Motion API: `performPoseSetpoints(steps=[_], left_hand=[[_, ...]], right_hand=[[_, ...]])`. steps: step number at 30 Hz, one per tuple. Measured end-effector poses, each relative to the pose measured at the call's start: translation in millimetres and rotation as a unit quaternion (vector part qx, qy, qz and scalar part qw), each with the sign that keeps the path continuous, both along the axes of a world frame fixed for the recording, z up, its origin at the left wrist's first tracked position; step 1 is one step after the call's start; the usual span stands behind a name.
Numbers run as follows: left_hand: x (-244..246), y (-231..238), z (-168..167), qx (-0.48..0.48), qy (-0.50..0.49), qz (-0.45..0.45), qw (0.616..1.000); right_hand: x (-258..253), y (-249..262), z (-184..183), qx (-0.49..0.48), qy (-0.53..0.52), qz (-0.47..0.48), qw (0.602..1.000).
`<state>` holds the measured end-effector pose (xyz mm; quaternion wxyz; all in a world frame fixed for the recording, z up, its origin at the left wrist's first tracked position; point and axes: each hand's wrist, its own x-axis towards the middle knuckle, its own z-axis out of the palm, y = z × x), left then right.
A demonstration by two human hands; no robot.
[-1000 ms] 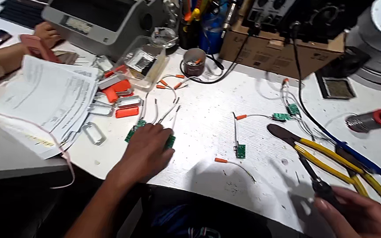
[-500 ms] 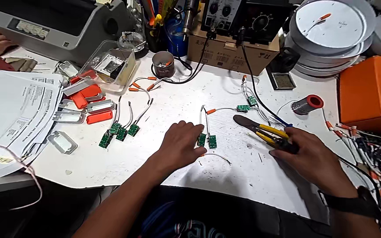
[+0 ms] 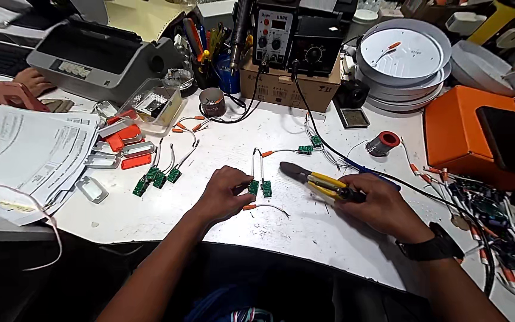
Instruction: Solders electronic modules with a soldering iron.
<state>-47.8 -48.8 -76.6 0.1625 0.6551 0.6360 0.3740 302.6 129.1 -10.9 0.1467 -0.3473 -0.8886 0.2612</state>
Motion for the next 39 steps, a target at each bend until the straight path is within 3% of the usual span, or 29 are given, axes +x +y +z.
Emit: performPoseSetpoints(steps=[4, 8, 16, 22, 30, 39], left_hand=[[4, -5, 4, 0.038, 0.007, 0.035, 0.999], [1, -12, 0, 0.082, 0.003, 0.049, 0.995], [5, -12, 3, 0.064, 0.048, 0.062, 0.995], [8, -13, 5, 0.065, 0.078, 0.062, 0.993], [10, -16, 10, 0.174, 0.018, 0.072, 0.982], [8, -20, 11, 0.180, 0.018, 0.096, 0.979]], right_hand=[[-26, -19, 2, 0.001, 0.056, 0.056, 0.997], [-54, -19, 0, -0.003, 0.044, 0.090, 0.995], [-80, 4, -9, -0.059, 0.027, 0.106, 0.992], [-83, 9, -16, -0.061, 0.045, 0.100, 0.992], [-75, -1, -13, -0.045, 0.082, 0.142, 0.985], [-74, -11, -21, -0.032, 0.077, 0.141, 0.986]])
